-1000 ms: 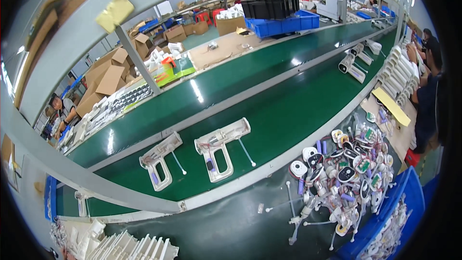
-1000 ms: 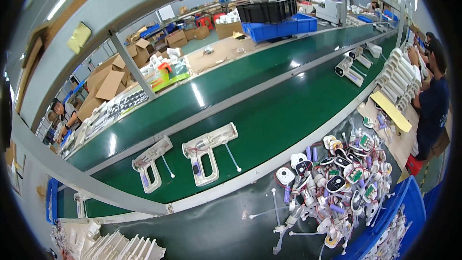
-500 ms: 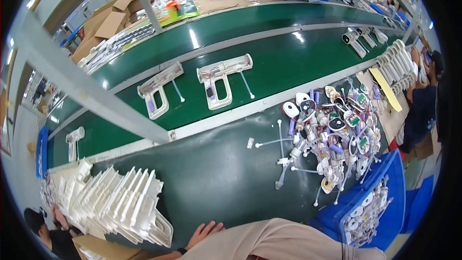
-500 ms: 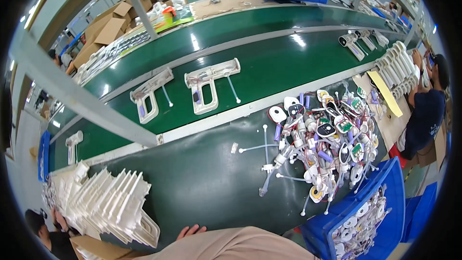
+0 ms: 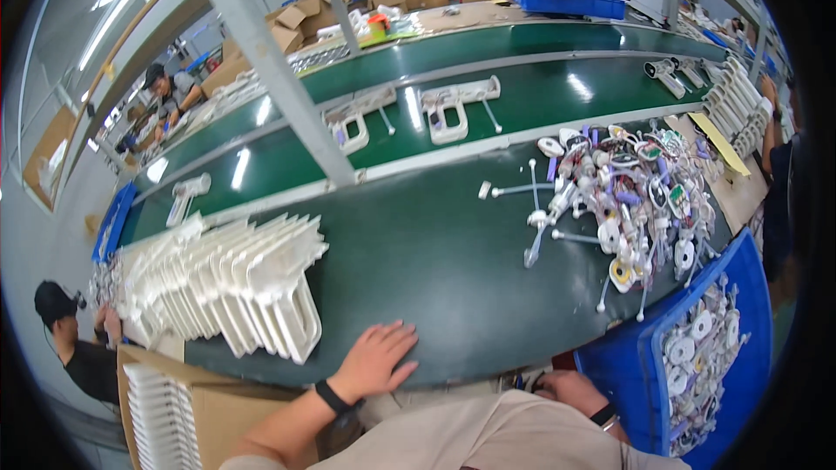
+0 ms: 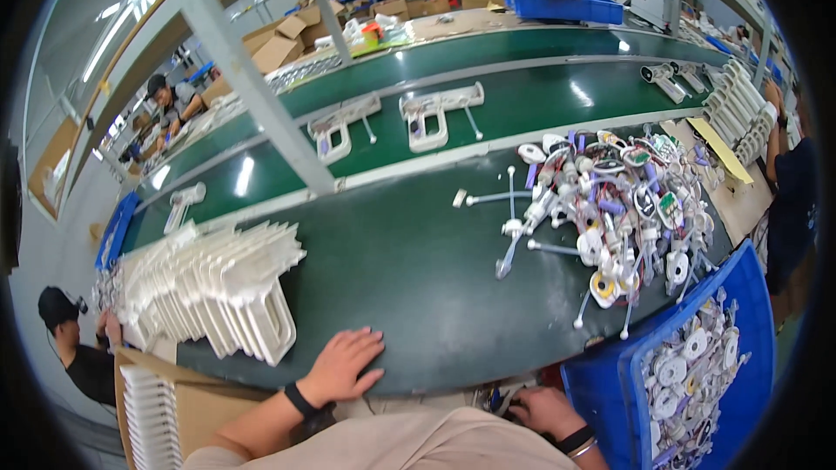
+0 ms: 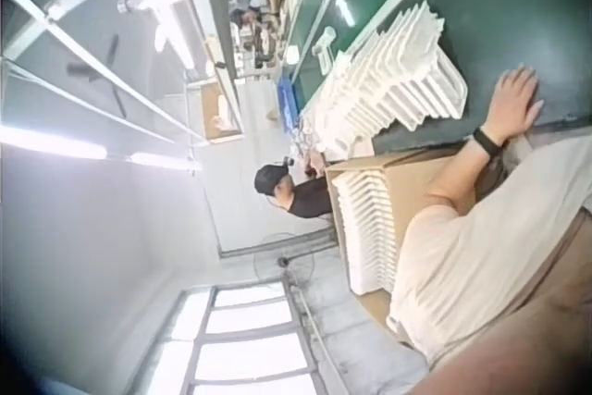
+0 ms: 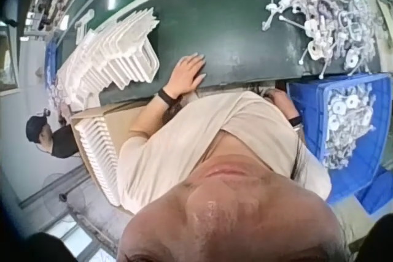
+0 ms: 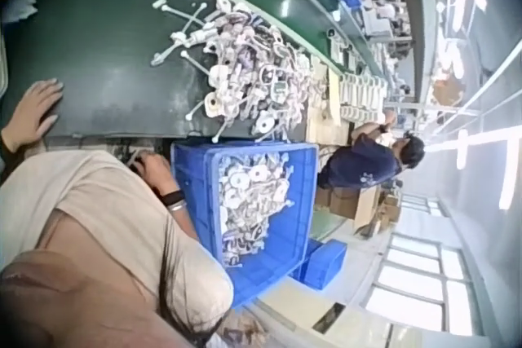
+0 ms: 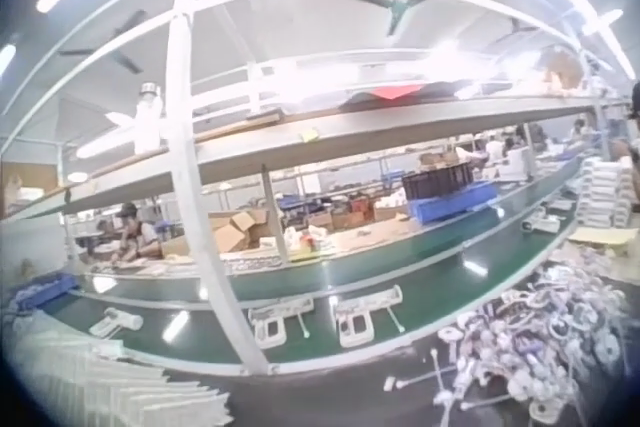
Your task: Assembling white plastic parts with internal wiring and components on a factory assembly line.
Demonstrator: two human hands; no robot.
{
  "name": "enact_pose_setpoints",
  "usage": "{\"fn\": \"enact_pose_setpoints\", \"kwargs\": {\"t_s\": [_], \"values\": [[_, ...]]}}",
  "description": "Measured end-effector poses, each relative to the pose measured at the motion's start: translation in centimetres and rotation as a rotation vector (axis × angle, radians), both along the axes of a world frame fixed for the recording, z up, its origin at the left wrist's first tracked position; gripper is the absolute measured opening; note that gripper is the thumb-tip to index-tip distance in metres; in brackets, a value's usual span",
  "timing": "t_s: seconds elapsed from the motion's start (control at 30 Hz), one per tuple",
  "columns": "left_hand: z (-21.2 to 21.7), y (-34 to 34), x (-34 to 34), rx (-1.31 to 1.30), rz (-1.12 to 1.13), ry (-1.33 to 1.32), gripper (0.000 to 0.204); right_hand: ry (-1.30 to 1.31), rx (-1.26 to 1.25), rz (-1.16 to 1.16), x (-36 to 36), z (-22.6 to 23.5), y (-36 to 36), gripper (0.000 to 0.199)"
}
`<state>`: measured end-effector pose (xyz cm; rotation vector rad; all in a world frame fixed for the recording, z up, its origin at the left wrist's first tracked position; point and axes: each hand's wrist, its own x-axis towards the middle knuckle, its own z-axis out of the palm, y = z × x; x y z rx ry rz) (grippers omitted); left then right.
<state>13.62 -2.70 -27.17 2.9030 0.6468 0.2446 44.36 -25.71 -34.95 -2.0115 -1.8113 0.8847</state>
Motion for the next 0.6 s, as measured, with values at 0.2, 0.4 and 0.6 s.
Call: {"fn": "enact_pose_setpoints", "kwargs": {"t_s": [0.2,0.4,0.6], "values": [[3.4,0.1,-0.2,-0.018,-0.065,0.168,0.047,0.114,0.058,0.023,0.3,6.1,1.7,0.021],[14.2,4.5,2.1,0.515,0.353,-0.038,0.043,0.214,0.554,-0.037,-0.8,12.0,4.1,0.009],[6.6,17.2,-4.1,0.816,0.736,0.656,0.021,0.314,0.779,0.011,-3.7,16.6,9.0,0.013]]}}
